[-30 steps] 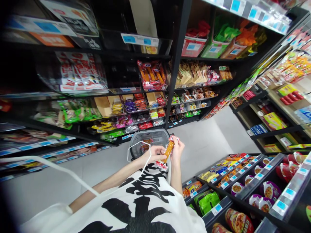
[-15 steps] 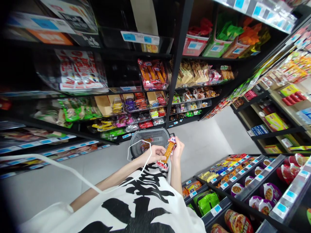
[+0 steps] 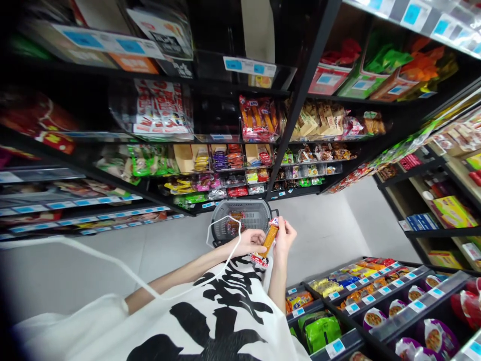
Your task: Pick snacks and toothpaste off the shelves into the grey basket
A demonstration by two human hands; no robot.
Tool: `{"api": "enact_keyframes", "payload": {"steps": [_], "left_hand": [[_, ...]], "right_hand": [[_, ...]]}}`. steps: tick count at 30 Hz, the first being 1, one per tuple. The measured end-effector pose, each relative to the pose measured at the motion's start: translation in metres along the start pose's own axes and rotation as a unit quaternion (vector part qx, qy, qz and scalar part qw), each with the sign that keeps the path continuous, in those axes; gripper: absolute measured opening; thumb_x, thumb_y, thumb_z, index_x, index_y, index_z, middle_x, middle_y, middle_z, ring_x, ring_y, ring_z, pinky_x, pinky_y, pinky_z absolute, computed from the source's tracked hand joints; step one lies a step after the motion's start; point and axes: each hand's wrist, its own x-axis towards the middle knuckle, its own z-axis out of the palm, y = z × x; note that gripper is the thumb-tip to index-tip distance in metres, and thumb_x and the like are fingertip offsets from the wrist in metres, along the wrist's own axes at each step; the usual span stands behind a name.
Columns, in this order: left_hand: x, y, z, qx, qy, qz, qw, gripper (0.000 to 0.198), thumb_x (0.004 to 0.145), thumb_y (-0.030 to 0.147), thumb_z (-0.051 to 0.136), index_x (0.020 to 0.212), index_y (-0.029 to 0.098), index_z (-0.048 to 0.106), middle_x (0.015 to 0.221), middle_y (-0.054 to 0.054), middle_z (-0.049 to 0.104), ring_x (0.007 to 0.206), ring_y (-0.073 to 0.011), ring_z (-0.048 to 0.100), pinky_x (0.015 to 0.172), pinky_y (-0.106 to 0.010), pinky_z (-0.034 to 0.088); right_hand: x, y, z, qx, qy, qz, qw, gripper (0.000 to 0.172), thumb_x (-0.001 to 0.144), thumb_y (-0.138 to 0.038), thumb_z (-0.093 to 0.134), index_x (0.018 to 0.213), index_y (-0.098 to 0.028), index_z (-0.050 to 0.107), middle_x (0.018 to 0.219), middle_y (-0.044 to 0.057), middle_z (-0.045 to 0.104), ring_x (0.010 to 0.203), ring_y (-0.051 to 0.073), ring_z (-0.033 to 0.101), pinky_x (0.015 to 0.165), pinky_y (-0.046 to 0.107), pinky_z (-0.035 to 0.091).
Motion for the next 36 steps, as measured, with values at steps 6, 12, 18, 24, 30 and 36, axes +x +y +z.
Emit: {"api": "enact_keyframes", "payload": {"steps": [6, 12, 18, 24, 30, 36], "left_hand": [[0.000, -0.001, -0.003, -0.033, 0.061, 0.029, 0.997, 0.033, 0.072, 0.037, 0.084, 0.087, 0.014, 0.066, 0.085, -0.004, 0.068, 0.078, -0.0154, 0.064, 0.078, -0.027, 0.049], [0.001, -0.001, -0.008, -0.079, 0.122, 0.026, 0.989, 0.035, 0.069, 0.038, 0.085, 0.087, 0.014, 0.066, 0.082, -0.004, 0.069, 0.076, -0.0167, 0.064, 0.073, -0.027, 0.048], [0.001, 0.004, -0.010, -0.091, 0.145, 0.022, 0.985, 0.031, 0.069, 0.036, 0.084, 0.085, 0.014, 0.069, 0.077, -0.002, 0.068, 0.072, -0.0148, 0.062, 0.068, -0.024, 0.044], [0.001, 0.004, -0.009, -0.094, 0.133, 0.023, 0.986, 0.028, 0.073, 0.037, 0.081, 0.083, 0.015, 0.068, 0.071, 0.001, 0.063, 0.066, -0.0133, 0.057, 0.065, -0.024, 0.043], [-0.001, 0.006, -0.009, -0.080, 0.137, 0.020, 0.987, 0.026, 0.076, 0.037, 0.078, 0.083, 0.015, 0.066, 0.073, 0.000, 0.062, 0.068, -0.0135, 0.056, 0.066, -0.024, 0.042], [-0.001, 0.008, -0.009, -0.045, 0.124, 0.015, 0.991, 0.028, 0.076, 0.038, 0.078, 0.079, 0.014, 0.064, 0.071, 0.000, 0.062, 0.068, -0.0132, 0.055, 0.065, -0.023, 0.040]], "right_hand": [[-0.005, 0.001, 0.004, -0.044, -0.049, -0.013, 0.998, 0.036, 0.077, -0.047, 0.077, 0.071, -0.012, 0.073, 0.062, 0.002, 0.065, 0.056, 0.013, 0.053, 0.053, 0.024, 0.040], [-0.007, -0.007, 0.002, -0.076, -0.162, -0.012, 0.984, 0.035, 0.073, -0.043, 0.081, 0.093, -0.015, 0.074, 0.078, 0.005, 0.071, 0.065, 0.015, 0.060, 0.055, 0.024, 0.046], [-0.005, 0.001, 0.000, -0.022, -0.183, 0.011, 0.983, 0.040, 0.066, -0.034, 0.087, 0.099, -0.016, 0.071, 0.080, 0.004, 0.071, 0.070, 0.017, 0.066, 0.063, 0.027, 0.054], [-0.004, 0.005, 0.004, 0.028, -0.144, 0.068, 0.987, 0.043, 0.060, -0.030, 0.090, 0.095, -0.016, 0.068, 0.080, 0.004, 0.073, 0.063, 0.015, 0.066, 0.057, 0.026, 0.052], [-0.005, 0.006, 0.006, 0.017, -0.150, 0.062, 0.987, 0.038, 0.064, -0.031, 0.088, 0.093, -0.017, 0.068, 0.077, 0.002, 0.072, 0.062, 0.013, 0.062, 0.055, 0.022, 0.048], [-0.008, 0.003, 0.011, -0.001, -0.142, 0.023, 0.990, 0.028, 0.074, -0.039, 0.082, 0.084, -0.015, 0.073, 0.086, 0.007, 0.076, 0.073, 0.016, 0.066, 0.069, 0.027, 0.051]]}}
